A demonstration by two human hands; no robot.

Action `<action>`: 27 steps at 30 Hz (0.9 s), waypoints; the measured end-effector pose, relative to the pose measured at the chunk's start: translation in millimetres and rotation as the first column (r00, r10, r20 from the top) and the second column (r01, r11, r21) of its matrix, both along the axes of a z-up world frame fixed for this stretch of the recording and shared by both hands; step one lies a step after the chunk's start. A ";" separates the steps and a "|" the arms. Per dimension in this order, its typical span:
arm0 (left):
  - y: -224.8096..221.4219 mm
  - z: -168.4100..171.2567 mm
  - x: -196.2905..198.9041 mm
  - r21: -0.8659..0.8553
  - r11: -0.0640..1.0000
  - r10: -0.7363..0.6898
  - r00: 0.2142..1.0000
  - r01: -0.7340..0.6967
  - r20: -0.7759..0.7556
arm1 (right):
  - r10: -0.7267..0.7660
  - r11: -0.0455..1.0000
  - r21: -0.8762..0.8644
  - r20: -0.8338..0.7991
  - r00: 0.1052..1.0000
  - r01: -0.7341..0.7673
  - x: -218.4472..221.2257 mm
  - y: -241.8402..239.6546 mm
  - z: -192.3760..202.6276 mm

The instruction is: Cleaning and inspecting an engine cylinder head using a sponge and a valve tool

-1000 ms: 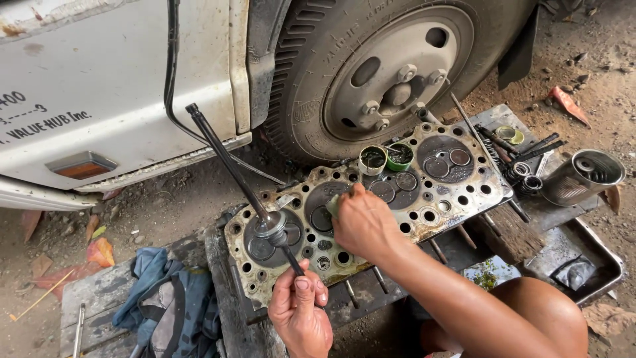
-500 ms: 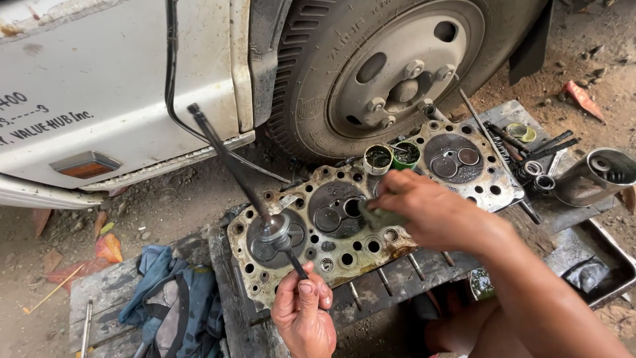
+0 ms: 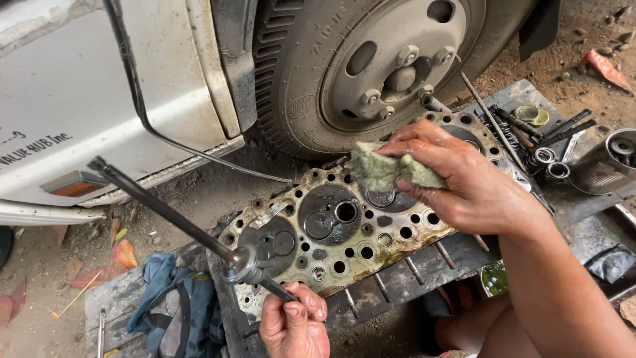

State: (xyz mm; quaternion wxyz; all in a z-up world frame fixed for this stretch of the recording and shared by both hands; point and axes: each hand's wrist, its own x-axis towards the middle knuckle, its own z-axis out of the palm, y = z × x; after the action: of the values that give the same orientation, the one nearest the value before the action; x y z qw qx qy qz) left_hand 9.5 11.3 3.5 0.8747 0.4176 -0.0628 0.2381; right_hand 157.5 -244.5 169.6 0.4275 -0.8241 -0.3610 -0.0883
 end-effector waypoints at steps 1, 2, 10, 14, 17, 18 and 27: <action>-0.4 0.9 0.2 0.011 1.000 0.011 1.000 -0.011 -0.006 | 0.016 1.000 0.012 0.008 1.000 -0.016 -0.6 1.2 -0.3; -0.4 0.1 0.4 0.016 1.000 0.010 1.000 -0.010 -0.007 | 0.015 1.000 0.017 0.008 1.000 -0.016 -1.8 2.8 0.5; 1.4 -3.2 -2.2 0.087 0.992 0.092 0.994 -0.087 -0.056 | 0.248 0.910 0.414 -0.530 0.811 -0.007 -8.1 9.8 -18.8; -8.2 4.4 -5.6 0.198 0.971 0.149 0.987 -0.135 -0.057 | 0.459 0.778 0.627 -0.538 0.707 -0.027 -7.3 22.1 -50.1; -12.6 9.8 -11.8 0.226 0.969 0.126 0.987 -0.100 -0.103 | 0.465 0.758 0.652 -0.549 0.694 0.008 -12.8 33.5 -60.8; -13.9 14.7 -13.9 0.314 0.943 0.164 0.973 -0.108 -0.160 | 0.413 0.819 0.572 -0.533 0.738 -0.045 -18.8 39.0 -49.1; -8.1 41.8 -23.0 0.788 0.573 0.501 0.857 -0.224 -0.121 | 0.290 0.945 0.250 -0.349 0.891 -0.209 -45.8 66.0 -26.2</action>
State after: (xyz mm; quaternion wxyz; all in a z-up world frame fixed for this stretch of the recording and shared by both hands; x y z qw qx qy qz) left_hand -13.5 3.2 45.3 0.5506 0.7772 0.0810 0.2936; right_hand 111.7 -178.6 143.3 0.5801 -0.7232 -0.3631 0.0927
